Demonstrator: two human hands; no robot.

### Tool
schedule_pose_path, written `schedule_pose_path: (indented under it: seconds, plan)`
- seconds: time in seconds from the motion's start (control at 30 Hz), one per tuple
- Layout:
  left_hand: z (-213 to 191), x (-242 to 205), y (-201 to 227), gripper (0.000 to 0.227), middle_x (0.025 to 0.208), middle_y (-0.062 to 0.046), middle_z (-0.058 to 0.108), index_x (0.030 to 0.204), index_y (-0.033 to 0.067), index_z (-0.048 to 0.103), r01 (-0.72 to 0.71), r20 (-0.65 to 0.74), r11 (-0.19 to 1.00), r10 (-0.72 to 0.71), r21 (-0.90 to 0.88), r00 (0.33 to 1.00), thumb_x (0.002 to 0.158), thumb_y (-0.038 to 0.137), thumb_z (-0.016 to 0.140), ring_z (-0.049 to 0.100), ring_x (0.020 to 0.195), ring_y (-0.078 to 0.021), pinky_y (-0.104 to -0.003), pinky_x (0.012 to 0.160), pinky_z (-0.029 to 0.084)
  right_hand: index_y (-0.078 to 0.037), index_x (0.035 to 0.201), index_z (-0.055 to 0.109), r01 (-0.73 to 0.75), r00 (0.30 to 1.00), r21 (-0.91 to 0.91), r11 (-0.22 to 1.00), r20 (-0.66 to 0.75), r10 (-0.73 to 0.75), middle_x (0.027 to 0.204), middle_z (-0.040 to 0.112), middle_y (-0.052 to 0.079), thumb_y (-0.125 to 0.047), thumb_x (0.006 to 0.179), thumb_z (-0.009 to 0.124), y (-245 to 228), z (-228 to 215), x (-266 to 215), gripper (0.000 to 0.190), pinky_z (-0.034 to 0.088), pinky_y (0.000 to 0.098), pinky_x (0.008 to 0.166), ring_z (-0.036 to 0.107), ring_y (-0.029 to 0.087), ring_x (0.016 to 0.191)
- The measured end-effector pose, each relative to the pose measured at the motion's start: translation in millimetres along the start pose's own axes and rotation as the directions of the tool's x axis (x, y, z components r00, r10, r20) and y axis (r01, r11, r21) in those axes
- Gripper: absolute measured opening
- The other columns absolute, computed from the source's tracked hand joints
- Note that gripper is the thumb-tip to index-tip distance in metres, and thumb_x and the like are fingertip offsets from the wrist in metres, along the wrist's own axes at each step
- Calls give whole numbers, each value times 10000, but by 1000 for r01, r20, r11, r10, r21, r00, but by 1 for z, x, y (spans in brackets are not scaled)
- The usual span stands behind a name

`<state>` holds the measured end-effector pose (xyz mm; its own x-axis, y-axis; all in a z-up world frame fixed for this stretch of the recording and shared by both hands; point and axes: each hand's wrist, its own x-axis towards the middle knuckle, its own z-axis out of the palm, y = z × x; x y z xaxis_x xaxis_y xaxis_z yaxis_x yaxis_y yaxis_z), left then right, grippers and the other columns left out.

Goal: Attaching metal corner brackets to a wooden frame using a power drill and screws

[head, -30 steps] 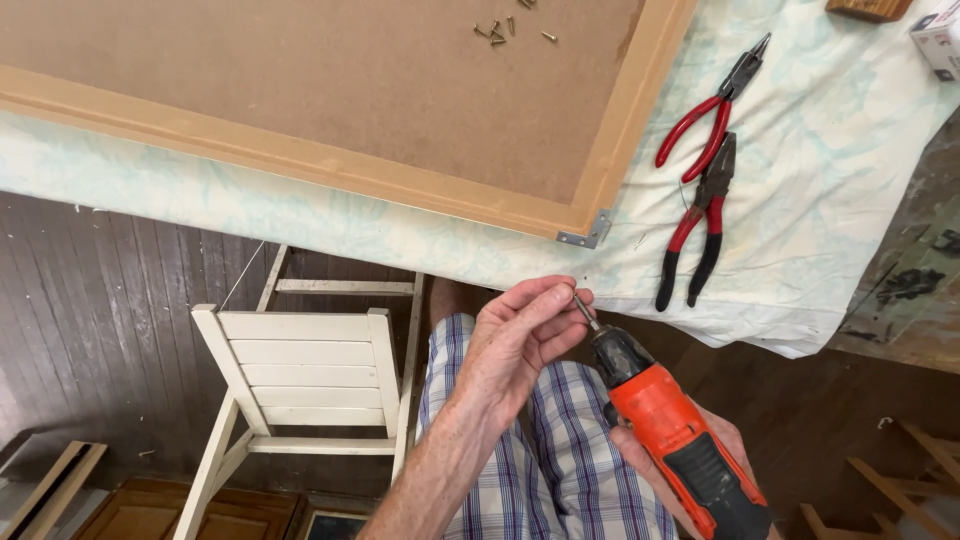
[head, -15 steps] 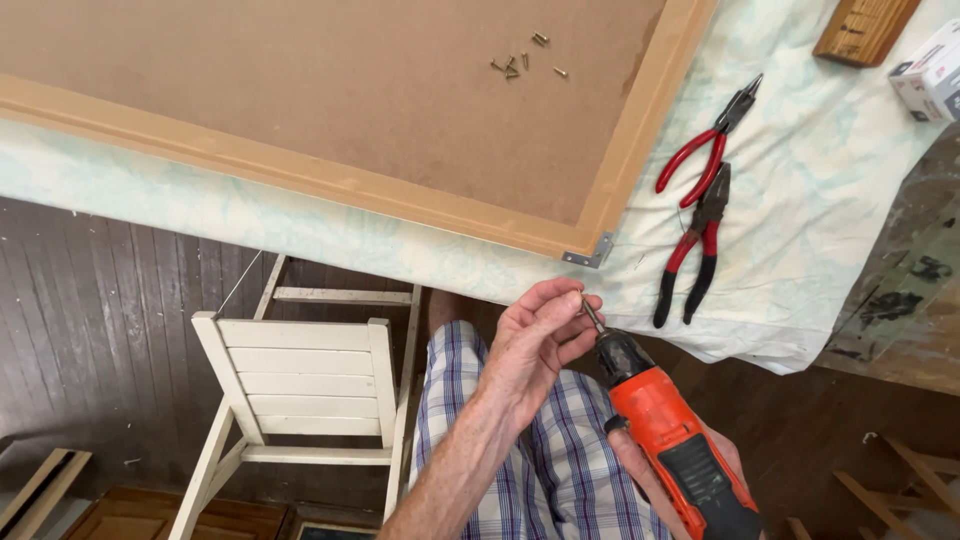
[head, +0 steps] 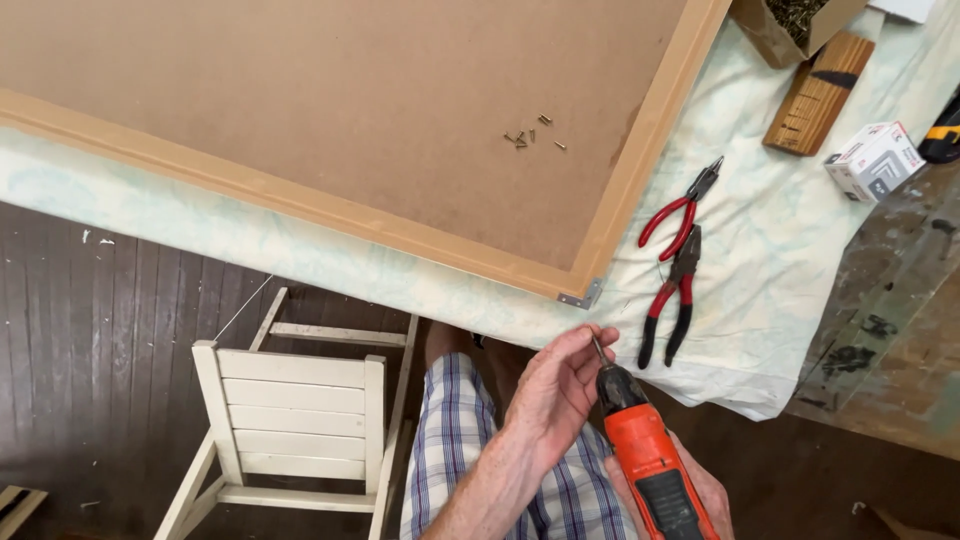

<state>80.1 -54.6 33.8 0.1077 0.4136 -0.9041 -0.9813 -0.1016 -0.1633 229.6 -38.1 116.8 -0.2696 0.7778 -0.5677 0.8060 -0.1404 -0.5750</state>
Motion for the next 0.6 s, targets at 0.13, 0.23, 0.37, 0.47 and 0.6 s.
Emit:
schedule_pose_path:
  seconds: [0.13,0.23,0.37,0.47,0.6]
  plan:
    - [-5,1,-2,195,1056,-175,765,1071,-17,723,-3,53,1000,3,-3,999,907,90,721,717,848,-195,-279,780,603,-99,1302,700,44,998,-97,994,53,-39,1100,810,27,-238,739,842,-4,-8,4,597,606,272,882,796,125,975]
    - [-8,1,1,208,1084,-182,762,1091,-10,726,-25,65,999,23,31,998,916,103,717,725,891,-215,-303,817,609,-145,1318,680,33,991,-210,977,131,-5,990,793,-1,-285,776,824,-7,-14,13,577,594,278,825,778,129,864]
    - [-9,6,6,222,1125,-180,760,1137,-7,719,-69,53,996,65,64,996,958,116,676,732,937,-214,-314,852,608,-131,1232,725,45,976,-183,982,216,-5,883,793,13,-229,836,777,-31,-19,27,411,568,277,753,711,140,702]
    - [-4,7,11,255,1124,-192,760,1159,-20,710,-85,10,996,85,37,996,943,113,690,733,950,-221,-307,833,612,-179,1275,704,-35,967,-288,957,233,106,1019,820,8,-264,830,759,-40,-18,37,457,584,307,819,788,189,850]
    - [-6,14,12,236,1094,-171,768,1163,3,718,-118,17,993,118,29,993,960,116,680,731,934,-199,-297,783,617,-294,1320,653,-54,943,-441,896,274,191,798,777,45,-301,834,746,-56,-21,48,494,568,360,705,698,274,652]
